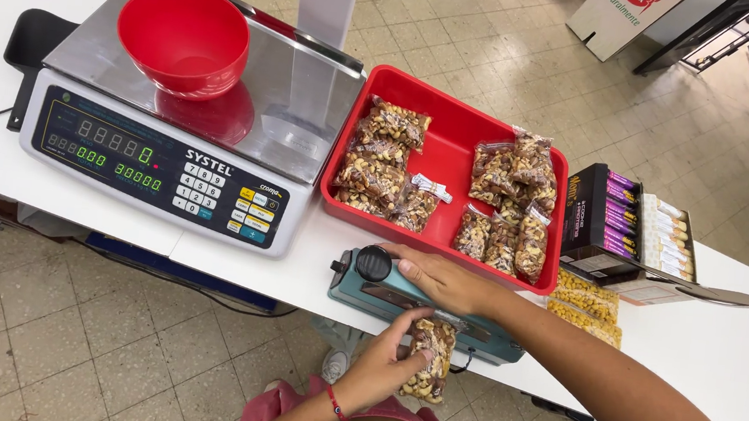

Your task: Sealing plastic bags of snacks using a heat sealer and organizing them in a tray.

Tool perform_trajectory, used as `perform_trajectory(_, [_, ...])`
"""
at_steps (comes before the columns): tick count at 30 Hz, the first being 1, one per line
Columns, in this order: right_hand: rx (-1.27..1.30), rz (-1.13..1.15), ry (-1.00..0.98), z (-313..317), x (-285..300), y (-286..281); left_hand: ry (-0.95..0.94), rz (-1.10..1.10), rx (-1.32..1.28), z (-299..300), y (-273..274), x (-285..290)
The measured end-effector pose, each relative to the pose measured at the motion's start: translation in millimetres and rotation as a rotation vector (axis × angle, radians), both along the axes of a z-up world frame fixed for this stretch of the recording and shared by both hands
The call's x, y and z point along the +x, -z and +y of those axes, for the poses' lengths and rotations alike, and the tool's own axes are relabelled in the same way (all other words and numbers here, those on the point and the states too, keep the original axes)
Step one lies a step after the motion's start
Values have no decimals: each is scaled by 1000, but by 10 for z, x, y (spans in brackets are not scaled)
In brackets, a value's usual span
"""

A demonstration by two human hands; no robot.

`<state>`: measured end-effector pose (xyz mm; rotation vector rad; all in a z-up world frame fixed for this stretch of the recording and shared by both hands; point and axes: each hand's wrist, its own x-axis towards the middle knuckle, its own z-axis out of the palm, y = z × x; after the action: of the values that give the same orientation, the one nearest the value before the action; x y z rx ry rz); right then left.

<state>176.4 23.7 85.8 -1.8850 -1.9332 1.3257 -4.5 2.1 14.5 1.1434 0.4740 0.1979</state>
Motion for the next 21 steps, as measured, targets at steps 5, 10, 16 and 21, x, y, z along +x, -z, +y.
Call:
perform_trajectory(5, [7,54,13,-25,-2,-80,-15,-19,-68,-6,31,-3])
perform_trajectory(10, [76,74,3,-86,84,-253,-46,-110,69,40,60,24])
perform_trajectory(16, [173,250,1,-93,19,-478,-9,-30,9,46,0,42])
perform_trajectory(21, [115,123,40,-134,133,-280,-60,-62,-5,8,53,66])
